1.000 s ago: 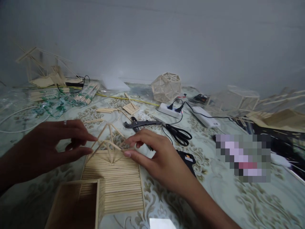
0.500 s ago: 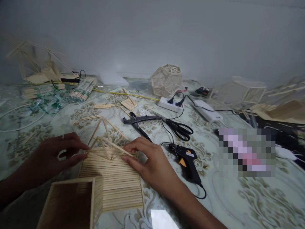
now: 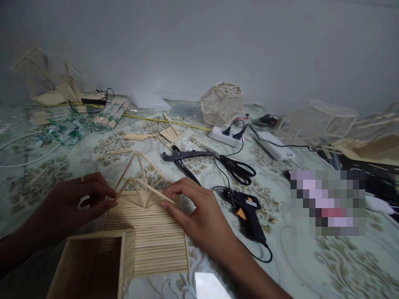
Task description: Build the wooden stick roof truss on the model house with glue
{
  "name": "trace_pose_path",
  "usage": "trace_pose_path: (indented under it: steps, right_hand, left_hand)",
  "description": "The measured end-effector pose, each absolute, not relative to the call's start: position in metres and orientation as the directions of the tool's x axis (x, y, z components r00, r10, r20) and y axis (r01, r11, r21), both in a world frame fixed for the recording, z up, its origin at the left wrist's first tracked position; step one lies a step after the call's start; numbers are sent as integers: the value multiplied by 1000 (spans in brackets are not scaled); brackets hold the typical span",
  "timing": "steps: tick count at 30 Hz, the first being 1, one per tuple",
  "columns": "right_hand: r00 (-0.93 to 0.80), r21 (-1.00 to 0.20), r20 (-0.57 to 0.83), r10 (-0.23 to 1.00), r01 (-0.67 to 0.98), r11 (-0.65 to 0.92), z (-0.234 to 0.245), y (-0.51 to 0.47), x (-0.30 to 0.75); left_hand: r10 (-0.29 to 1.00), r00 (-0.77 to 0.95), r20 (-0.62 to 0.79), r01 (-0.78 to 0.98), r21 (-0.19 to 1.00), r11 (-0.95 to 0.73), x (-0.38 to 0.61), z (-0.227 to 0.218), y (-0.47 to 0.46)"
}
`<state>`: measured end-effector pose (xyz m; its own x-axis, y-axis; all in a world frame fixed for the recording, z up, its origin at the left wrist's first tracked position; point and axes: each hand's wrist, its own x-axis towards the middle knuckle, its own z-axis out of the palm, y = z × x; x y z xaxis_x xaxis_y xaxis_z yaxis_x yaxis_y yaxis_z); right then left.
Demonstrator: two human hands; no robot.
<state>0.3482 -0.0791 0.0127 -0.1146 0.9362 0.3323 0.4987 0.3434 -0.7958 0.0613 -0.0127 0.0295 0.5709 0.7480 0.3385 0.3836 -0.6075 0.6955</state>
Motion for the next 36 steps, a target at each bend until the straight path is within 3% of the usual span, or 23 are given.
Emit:
trace_pose_path:
  steps: [7, 36]
  right_hand:
    - [-114, -782, 348, 930, 512, 356, 15, -79, 349]
    - [-157, -766, 394, 906, 489, 418, 10, -77, 349]
  left_hand:
    - [772, 560, 301, 436, 686, -583, 63, 28, -12]
    - [725, 579, 374, 375, 668, -643, 66, 26, -10]
